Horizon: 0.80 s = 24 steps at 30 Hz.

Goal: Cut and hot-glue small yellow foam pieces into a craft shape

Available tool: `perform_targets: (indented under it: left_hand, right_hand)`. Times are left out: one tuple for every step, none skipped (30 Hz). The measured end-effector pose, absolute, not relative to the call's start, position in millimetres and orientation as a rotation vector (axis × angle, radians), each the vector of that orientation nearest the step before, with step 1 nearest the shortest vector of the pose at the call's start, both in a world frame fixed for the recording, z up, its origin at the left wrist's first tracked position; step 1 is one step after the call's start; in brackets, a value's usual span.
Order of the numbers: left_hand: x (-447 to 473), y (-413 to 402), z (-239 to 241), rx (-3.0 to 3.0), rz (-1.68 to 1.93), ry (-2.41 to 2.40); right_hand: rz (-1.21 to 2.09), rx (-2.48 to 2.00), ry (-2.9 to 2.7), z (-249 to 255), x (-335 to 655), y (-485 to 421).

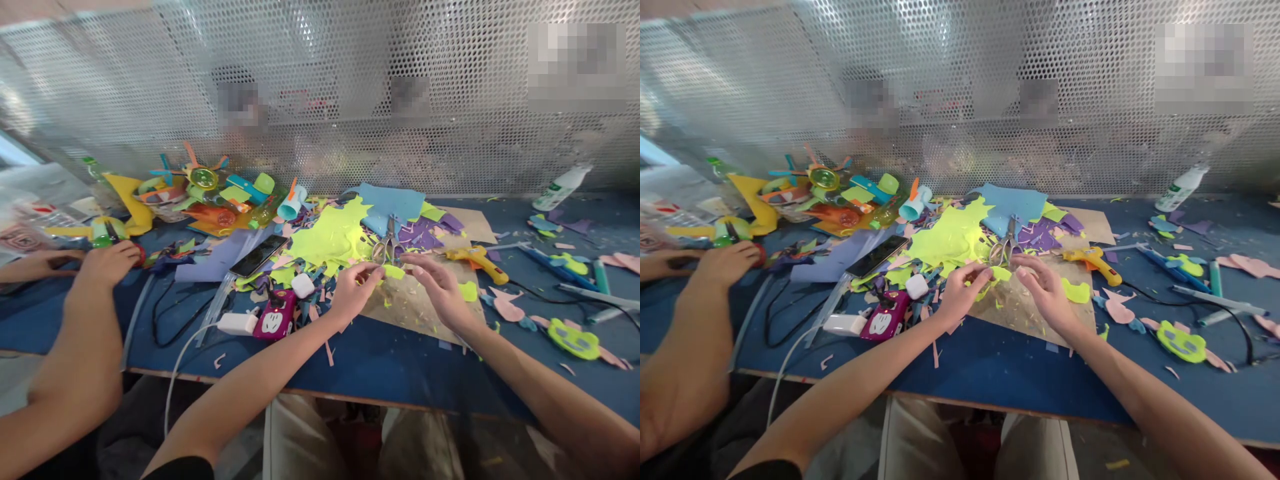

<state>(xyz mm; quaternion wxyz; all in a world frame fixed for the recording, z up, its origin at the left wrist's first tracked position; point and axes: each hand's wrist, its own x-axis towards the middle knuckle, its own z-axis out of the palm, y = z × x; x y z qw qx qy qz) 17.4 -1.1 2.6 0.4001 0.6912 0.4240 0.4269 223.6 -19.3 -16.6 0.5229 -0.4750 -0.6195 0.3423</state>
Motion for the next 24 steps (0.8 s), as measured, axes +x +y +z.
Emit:
perform_targets:
  left_hand:
    - [17.7,-1.8,3.1,1.744,1.075,1.076]
    - [18.1,-2.5,3.3,1.745,1.073,1.08]
    - [18.5,-3.2,3.2,1.748,1.076,1.084]
    - [18.8,-3.6,3.0,1.755,1.082,1.086]
    - [19.0,-3.9,2.6,1.763,1.089,1.087]
    - [19.1,-4.0,2.1,1.773,1.092,1.086]
    - [19.1,-3.9,1.7,1.784,1.092,1.083]
    - [19.1,-3.7,1.4,1.797,1.09,1.082]
    - [19.1,-3.5,1.3,1.812,1.083,1.082]
    - [19.3,-3.4,1.3,1.828,1.071,1.079]
    - [19.5,-3.3,1.6,1.844,1.054,1.072]
    - [20.0,-3.3,2.1,1.859,1.034,1.059]
    - [20.5,-3.4,2.5,1.873,1.017,1.042]
    - [21.0,-3.5,2.9,1.886,1.006,1.024]
    - [21.6,-3.5,3.0,1.896,1.003,1.006]
    - [22.0,-3.5,2.9,1.903,1.009,0.992]
    - [22.3,-3.3,2.4,1.906,1.022,0.986]
    - [22.4,-2.9,1.7,1.901,1.04,0.987]
    - [22.4,-2.4,0.7,1.886,1.063,0.995]
    - [22.2,-1.7,-0.5,1.859,1.088,1.006]
    - [21.9,-0.8,-1.8,1.821,1.117,1.019]
    - [21.5,0.1,-3.0,1.773,1.15,1.031]
    - [21.1,1.2,-4.1,1.724,1.182,1.041]
    - [20.7,2.2,-4.8,1.676,1.215,1.053]
  right_hand:
    - [0.819,-1.147,-1.503,-15.8,223.7,-19.3]
    - [0.808,-1.17,-1.534,-15.5,223.8,-19.1]
    - [0.787,-1.191,-1.556,-15.6,223.8,-18.8]
    - [0.757,-1.21,-1.568,-16.2,223.8,-18.3]
    - [0.723,-1.224,-1.571,-17.2,223.8,-17.8]
    - [0.692,-1.234,-1.568,-18.3,223.9,-17.4]
    - [0.671,-1.236,-1.565,-19.4,224.0,-17.0]
    - [0.658,-1.233,-1.563,-20.2,224.1,-16.7]
    - [0.651,-1.229,-1.563,-20.9,224.2,-16.5]
    - [0.645,-1.224,-1.564,-21.3,224.2,-16.4]
    - [0.64,-1.218,-1.565,-21.6,224.1,-16.3]
    - [0.639,-1.212,-1.567,-21.8,223.9,-16.3]
    - [0.64,-1.207,-1.567,-22.0,223.7,-16.1]
    - [0.641,-1.202,-1.565,-22.3,223.4,-16.0]
    - [0.642,-1.2,-1.566,-22.5,223.1,-15.8]
    - [0.638,-1.199,-1.572,-22.6,222.8,-15.6]
    - [0.629,-1.199,-1.584,-22.5,222.5,-15.5]
    - [0.613,-1.2,-1.599,-22.2,222.4,-15.5]
    - [0.591,-1.204,-1.622,-21.5,222.6,-15.5]
    - [0.56,-1.217,-1.645,-20.5,223.1,-15.6]
    - [0.525,-1.238,-1.665,-19.2,224.2,-15.7]
    - [0.487,-1.265,-1.678,-17.6,225.8,-15.6]
    - [0.45,-1.297,-1.68,-15.8,228.0,-15.2]
    - [0.416,-1.331,-1.669,-14.0,230.9,-14.4]
